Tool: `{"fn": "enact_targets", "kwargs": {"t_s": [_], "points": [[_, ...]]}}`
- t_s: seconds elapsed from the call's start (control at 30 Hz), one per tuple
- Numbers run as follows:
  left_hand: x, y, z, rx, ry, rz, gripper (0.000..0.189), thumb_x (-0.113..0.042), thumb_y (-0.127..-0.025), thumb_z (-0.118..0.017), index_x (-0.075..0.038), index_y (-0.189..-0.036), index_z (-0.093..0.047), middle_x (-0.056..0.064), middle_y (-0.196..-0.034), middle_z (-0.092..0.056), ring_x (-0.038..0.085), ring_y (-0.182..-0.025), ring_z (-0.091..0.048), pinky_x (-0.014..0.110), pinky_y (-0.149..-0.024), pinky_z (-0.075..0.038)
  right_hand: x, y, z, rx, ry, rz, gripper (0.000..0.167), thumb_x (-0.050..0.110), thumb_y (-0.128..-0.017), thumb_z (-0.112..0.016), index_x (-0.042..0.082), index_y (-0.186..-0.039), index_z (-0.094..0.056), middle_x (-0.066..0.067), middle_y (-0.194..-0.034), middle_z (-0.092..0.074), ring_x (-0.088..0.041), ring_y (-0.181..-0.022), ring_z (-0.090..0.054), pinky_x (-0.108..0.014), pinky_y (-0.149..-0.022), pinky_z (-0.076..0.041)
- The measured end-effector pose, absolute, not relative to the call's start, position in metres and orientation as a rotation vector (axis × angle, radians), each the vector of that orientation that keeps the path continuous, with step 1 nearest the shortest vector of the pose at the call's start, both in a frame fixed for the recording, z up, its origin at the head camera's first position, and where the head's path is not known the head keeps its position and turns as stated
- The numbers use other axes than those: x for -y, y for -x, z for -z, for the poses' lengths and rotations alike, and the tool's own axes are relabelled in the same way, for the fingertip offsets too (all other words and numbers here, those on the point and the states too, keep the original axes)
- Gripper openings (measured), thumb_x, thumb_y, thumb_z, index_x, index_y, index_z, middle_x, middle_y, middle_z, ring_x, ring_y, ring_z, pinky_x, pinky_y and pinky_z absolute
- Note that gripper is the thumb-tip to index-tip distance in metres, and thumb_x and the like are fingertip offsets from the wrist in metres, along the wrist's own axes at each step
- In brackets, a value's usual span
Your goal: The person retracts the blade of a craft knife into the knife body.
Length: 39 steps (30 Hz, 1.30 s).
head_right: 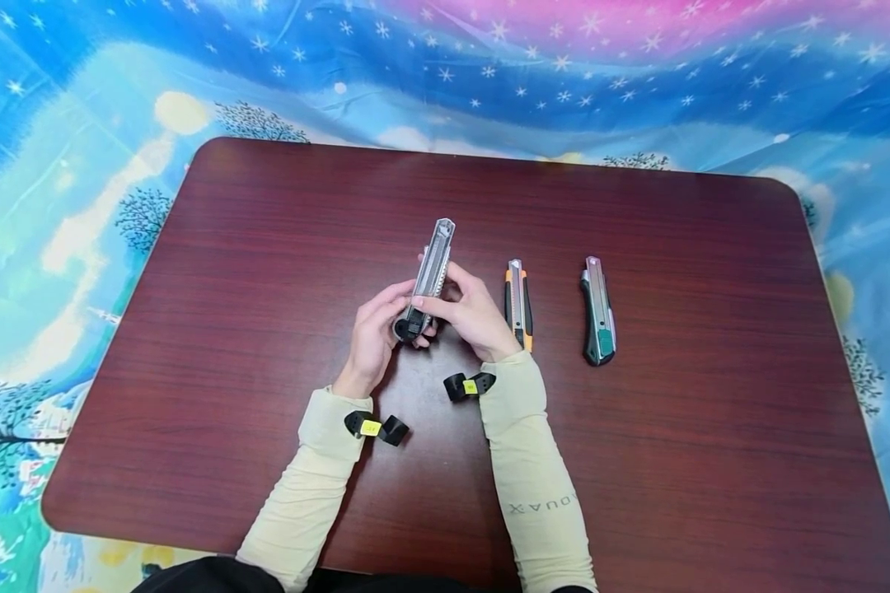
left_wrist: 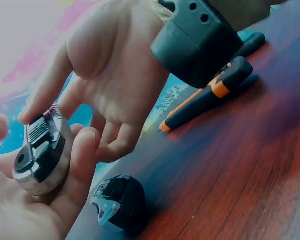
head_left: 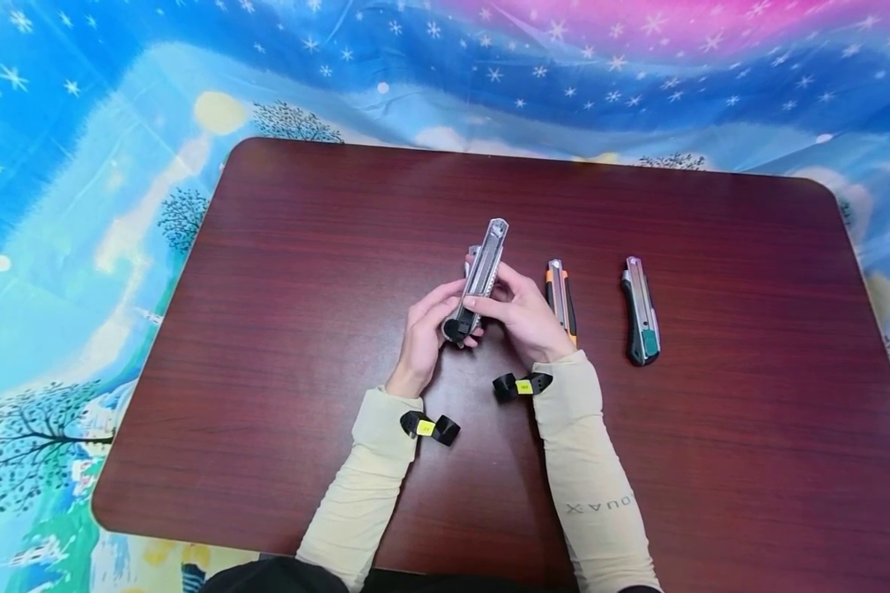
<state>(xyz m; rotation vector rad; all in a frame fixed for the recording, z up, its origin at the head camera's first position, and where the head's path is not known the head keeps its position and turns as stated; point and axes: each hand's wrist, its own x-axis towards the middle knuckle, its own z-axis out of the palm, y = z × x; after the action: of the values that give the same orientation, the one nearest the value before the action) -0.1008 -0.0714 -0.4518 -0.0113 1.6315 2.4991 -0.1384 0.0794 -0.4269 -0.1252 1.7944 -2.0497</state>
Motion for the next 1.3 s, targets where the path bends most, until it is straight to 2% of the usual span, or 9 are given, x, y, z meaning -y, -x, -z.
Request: {"fn": "enact_targets", "kwargs": {"t_s": [0.17,0.3,0.43,0.53,0.7,0.8,0.93,1.13,1.3], "points": [[0.071,0.099,0.450,-1.860,-0.104,-2.363,0.047,-0.007,-0.091,-0.050,0.004,-0.136,-0.047,0.032,-0.112,-0.063,0.018,-0.069,-0.065,0.027,-0.061,-0.057,-0.081,0.138,0.425,-1.852,0.153,2.057,0.059,-0.003,-0.085,-0.067,-0.002,-0.140,-0.046,-0.021,-0.146,-0.046,-0.009,-0.106,-0.061,-0.018,-0.090,-0.051],[0.071,0.098,0.450,-2.206,-0.143,-2.110,0.048,-0.018,-0.089,-0.063,-0.009,-0.135,-0.051,0.014,-0.116,-0.069,0.014,-0.086,-0.064,0.025,-0.077,-0.053,-0.081,0.138,0.422,-1.931,0.172,2.034,0.052,-0.003,-0.085,-0.067,-0.007,-0.134,-0.051,-0.025,-0.141,-0.050,-0.006,-0.104,-0.062,-0.016,-0.088,-0.052],[0.070,0.098,0.452,-2.516,-0.160,-1.877,0.055,-0.029,-0.082,-0.074,-0.017,-0.132,-0.055,0.002,-0.113,-0.071,0.013,-0.102,-0.061,0.031,-0.091,-0.048,-0.081,0.137,0.422,-1.993,0.179,2.011,0.049,0.000,-0.085,-0.069,-0.007,-0.131,-0.055,-0.026,-0.134,-0.055,-0.005,-0.101,-0.064,-0.016,-0.087,-0.053],[0.069,0.099,0.455,-2.665,-0.163,-1.848,0.050,-0.026,-0.080,-0.075,-0.014,-0.126,-0.059,0.004,-0.106,-0.071,0.016,-0.097,-0.063,0.035,-0.088,-0.051,-0.080,0.137,0.423,-2.046,0.199,1.976,0.045,0.003,-0.085,-0.070,-0.003,-0.128,-0.058,-0.022,-0.124,-0.064,-0.007,-0.095,-0.066,-0.018,-0.084,-0.054],[0.074,0.102,0.458,-2.968,-0.112,-1.791,0.038,-0.023,-0.078,-0.073,-0.008,-0.113,-0.067,0.005,-0.088,-0.062,0.017,-0.076,-0.056,0.031,-0.068,-0.049,-0.080,0.136,0.421,-2.137,0.198,1.865,0.041,0.006,-0.087,-0.069,0.000,-0.126,-0.060,-0.017,-0.107,-0.068,-0.007,-0.086,-0.066,-0.017,-0.076,-0.054],[0.081,0.103,0.458,-3.096,-0.058,-1.723,0.034,-0.022,-0.077,-0.073,-0.009,-0.108,-0.071,0.006,-0.081,-0.055,0.018,-0.071,-0.051,0.032,-0.061,-0.044,-0.079,0.136,0.419,-2.135,0.215,1.832,0.041,0.007,-0.088,-0.068,0.000,-0.128,-0.059,-0.022,-0.115,-0.066,-0.006,-0.090,-0.065,-0.016,-0.078,-0.053],[0.091,0.105,0.459,-3.159,0.051,-1.682,0.034,-0.020,-0.076,-0.072,-0.007,-0.107,-0.072,0.008,-0.083,-0.053,0.022,-0.073,-0.051,0.035,-0.064,-0.045,-0.081,0.137,0.419,-2.135,0.226,1.827,0.037,0.009,-0.090,-0.067,-0.003,-0.124,-0.061,-0.016,-0.109,-0.069,-0.005,-0.089,-0.065,-0.016,-0.078,-0.053],[0.105,0.107,0.461,-3.162,0.360,-1.574,0.046,-0.020,-0.075,-0.072,0.001,-0.117,-0.068,0.015,-0.096,-0.050,0.033,-0.095,-0.044,0.046,-0.086,-0.039,-0.092,0.139,0.418,-2.193,0.195,1.829,0.033,0.012,-0.092,-0.065,-0.004,-0.120,-0.063,-0.007,-0.100,-0.069,-0.011,-0.086,-0.065,-0.029,-0.080,-0.058],[0.114,0.107,0.461,-3.138,0.547,-1.407,0.051,-0.023,-0.077,-0.069,0.004,-0.120,-0.065,0.018,-0.100,-0.047,0.036,-0.101,-0.041,0.051,-0.082,-0.036,-0.105,0.139,0.414,-2.181,0.162,1.876,0.035,0.015,-0.094,-0.063,-0.005,-0.122,-0.061,-0.013,-0.102,-0.071,-0.017,-0.089,-0.069,-0.036,-0.085,-0.058]]}}
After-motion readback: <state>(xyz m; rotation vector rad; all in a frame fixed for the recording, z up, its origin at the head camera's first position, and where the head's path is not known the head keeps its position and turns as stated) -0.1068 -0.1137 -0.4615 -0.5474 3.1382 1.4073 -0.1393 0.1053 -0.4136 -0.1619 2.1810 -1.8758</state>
